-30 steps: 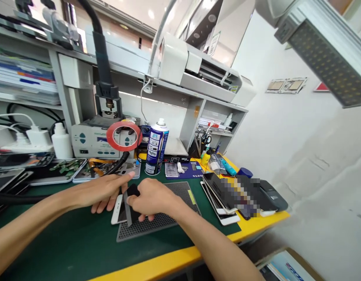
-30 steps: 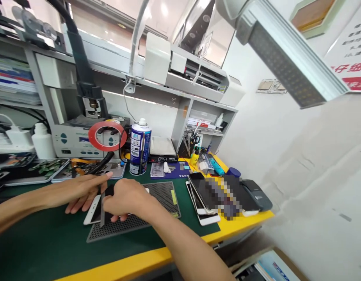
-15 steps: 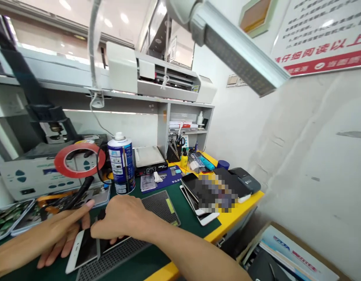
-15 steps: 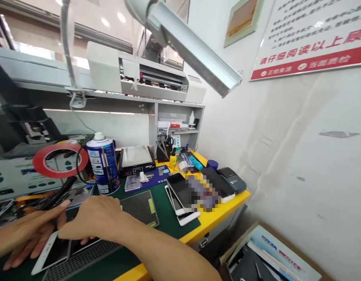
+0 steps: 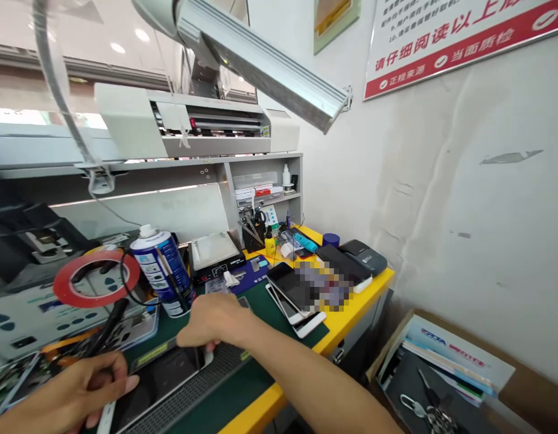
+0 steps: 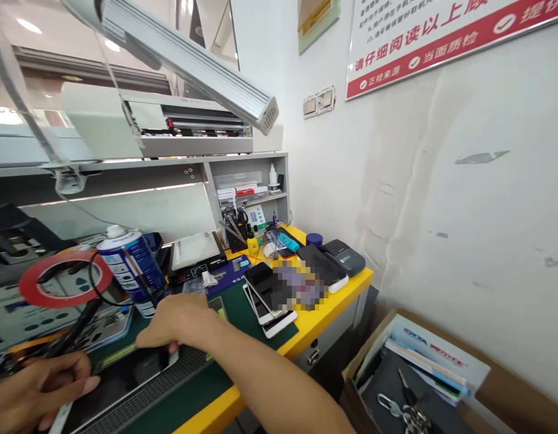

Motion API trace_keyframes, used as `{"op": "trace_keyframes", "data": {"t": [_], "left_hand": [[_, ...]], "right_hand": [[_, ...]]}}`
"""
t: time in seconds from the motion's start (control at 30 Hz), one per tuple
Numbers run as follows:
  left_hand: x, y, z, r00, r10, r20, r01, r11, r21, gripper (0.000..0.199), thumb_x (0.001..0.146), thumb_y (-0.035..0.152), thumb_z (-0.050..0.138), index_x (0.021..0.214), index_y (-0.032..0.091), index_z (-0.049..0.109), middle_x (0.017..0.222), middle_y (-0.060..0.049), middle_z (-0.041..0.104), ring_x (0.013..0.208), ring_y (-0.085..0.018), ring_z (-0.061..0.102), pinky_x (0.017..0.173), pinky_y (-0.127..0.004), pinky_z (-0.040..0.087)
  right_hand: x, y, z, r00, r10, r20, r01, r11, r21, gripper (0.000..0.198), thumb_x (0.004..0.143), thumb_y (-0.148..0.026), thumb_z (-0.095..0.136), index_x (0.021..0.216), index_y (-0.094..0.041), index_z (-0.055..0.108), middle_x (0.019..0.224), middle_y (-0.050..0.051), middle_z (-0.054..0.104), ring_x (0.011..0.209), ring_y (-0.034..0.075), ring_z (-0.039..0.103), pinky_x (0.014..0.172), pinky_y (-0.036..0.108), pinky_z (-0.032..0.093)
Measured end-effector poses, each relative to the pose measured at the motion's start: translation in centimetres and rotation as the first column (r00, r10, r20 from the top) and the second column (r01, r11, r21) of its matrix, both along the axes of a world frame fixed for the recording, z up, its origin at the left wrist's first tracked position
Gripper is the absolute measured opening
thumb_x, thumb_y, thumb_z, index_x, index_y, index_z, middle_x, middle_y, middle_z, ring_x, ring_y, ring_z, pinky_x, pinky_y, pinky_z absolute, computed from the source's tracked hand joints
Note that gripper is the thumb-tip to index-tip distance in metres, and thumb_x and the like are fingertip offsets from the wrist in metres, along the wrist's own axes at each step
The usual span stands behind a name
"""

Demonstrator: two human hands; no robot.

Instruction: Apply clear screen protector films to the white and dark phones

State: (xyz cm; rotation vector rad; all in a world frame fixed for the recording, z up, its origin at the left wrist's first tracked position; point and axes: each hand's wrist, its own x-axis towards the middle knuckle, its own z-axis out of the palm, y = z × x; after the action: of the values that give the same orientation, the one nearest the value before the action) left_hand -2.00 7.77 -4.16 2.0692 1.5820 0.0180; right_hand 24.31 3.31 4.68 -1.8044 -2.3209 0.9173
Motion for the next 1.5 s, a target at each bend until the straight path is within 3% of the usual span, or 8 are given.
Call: {"op": "trace_keyframes", "data": {"t": [0.1, 0.23, 0.43, 0.63, 0.9, 1.07, 1.23, 1.5], "left_hand": [[0.9, -1.3, 2.9, 0.981, 0.004, 0.191, 0.027, 0.987, -0.160, 0.047, 0.068, 0.072, 0.059, 0.069, 0.026, 0.050, 0.048, 0.008, 0.051, 0.036, -0.010, 0.040, 0.037, -0.022, 0.032], [1.1, -2.4, 5.2, 0.962, -0.074, 0.263, 0.128, 0.972, -0.197, 0.039, 0.073, 0.060, 0.067, 0.077, 0.023, 0.054, 0.057, 0.005, 0.059, 0.046, -0.012, 0.048, 0.044, -0.023, 0.039], [0.5, -2.6, 5.1, 0.956, -0.117, 0.268, 0.158, 0.978, -0.136, 0.046, 0.075, 0.063, 0.065, 0.082, 0.020, 0.053, 0.061, 0.001, 0.060, 0.047, -0.012, 0.049, 0.043, -0.023, 0.039], [0.1, -2.3, 5.1, 0.951, -0.149, 0.272, 0.188, 0.975, -0.122, 0.050, 0.078, 0.068, 0.058, 0.086, 0.019, 0.051, 0.063, -0.002, 0.063, 0.049, -0.013, 0.051, 0.043, -0.023, 0.040], [-0.2, -2.2, 5.1, 0.937, -0.171, 0.305, 0.218, 0.967, -0.129, 0.042, 0.081, 0.060, 0.056, 0.088, 0.019, 0.054, 0.064, -0.002, 0.064, 0.048, -0.013, 0.054, 0.043, -0.023, 0.042], [-0.1, -2.2, 5.1, 0.941, -0.167, 0.296, 0.211, 0.970, -0.124, 0.042, 0.080, 0.061, 0.055, 0.084, 0.019, 0.054, 0.063, -0.002, 0.064, 0.049, -0.015, 0.056, 0.042, -0.024, 0.043], [-0.1, -2.1, 5.2, 0.940, -0.157, 0.302, 0.205, 0.970, -0.133, 0.046, 0.077, 0.065, 0.055, 0.085, 0.019, 0.054, 0.064, -0.002, 0.063, 0.049, -0.015, 0.055, 0.042, -0.024, 0.043], [-0.4, -2.5, 5.5, 0.940, -0.172, 0.294, 0.216, 0.968, -0.125, 0.050, 0.077, 0.068, 0.054, 0.087, 0.019, 0.054, 0.066, -0.004, 0.064, 0.050, -0.015, 0.055, 0.044, -0.025, 0.044]], "right_hand": [[0.9, -0.1, -0.4, 0.998, -0.063, -0.011, 0.064, 0.997, 0.033, 0.018, 0.065, -0.030, 0.056, 0.052, -0.018, 0.058, 0.050, 0.002, 0.066, 0.049, 0.018, 0.064, 0.065, 0.031, 0.053], [1.9, 0.2, -1.4, 0.995, -0.092, -0.029, 0.094, 0.993, 0.064, 0.019, 0.063, -0.024, 0.056, 0.045, -0.018, 0.054, 0.044, 0.004, 0.061, 0.044, 0.018, 0.059, 0.054, 0.029, 0.049], [4.1, 0.3, -1.7, 0.985, -0.134, -0.107, 0.140, 0.989, 0.048, 0.029, 0.067, -0.028, 0.058, 0.043, -0.020, 0.044, 0.044, 0.003, 0.055, 0.040, 0.014, 0.049, 0.043, 0.025, 0.039], [4.0, -0.2, -1.0, 0.975, -0.136, -0.177, 0.173, 0.962, 0.213, 0.036, 0.072, -0.029, 0.054, 0.051, -0.023, 0.025, 0.045, -0.006, 0.025, 0.043, 0.009, 0.022, 0.043, 0.027, 0.019], [-0.9, -2.4, -1.2, 0.987, 0.124, -0.098, -0.091, 0.953, 0.287, 0.042, 0.063, -0.022, 0.057, 0.056, -0.021, 0.016, 0.059, -0.005, 0.014, 0.058, 0.012, 0.010, 0.054, 0.032, 0.009], [-3.0, -2.6, -1.8, 0.978, 0.207, 0.007, -0.201, 0.943, 0.264, 0.038, 0.059, -0.018, 0.056, 0.051, -0.022, 0.019, 0.052, -0.004, 0.021, 0.053, 0.013, 0.016, 0.054, 0.033, 0.009], [-3.1, -1.0, -2.7, 0.991, 0.087, 0.099, -0.112, 0.952, 0.283, 0.030, 0.058, -0.016, 0.056, 0.047, -0.023, 0.029, 0.050, 0.002, 0.041, 0.054, 0.018, 0.041, 0.052, 0.031, 0.016], [3.6, 1.3, -2.3, 0.972, -0.186, 0.142, 0.149, 0.961, 0.234, 0.031, 0.074, -0.034, 0.060, 0.053, -0.022, 0.041, 0.053, 0.002, 0.049, 0.050, 0.016, 0.048, 0.047, 0.028, 0.026]]}}
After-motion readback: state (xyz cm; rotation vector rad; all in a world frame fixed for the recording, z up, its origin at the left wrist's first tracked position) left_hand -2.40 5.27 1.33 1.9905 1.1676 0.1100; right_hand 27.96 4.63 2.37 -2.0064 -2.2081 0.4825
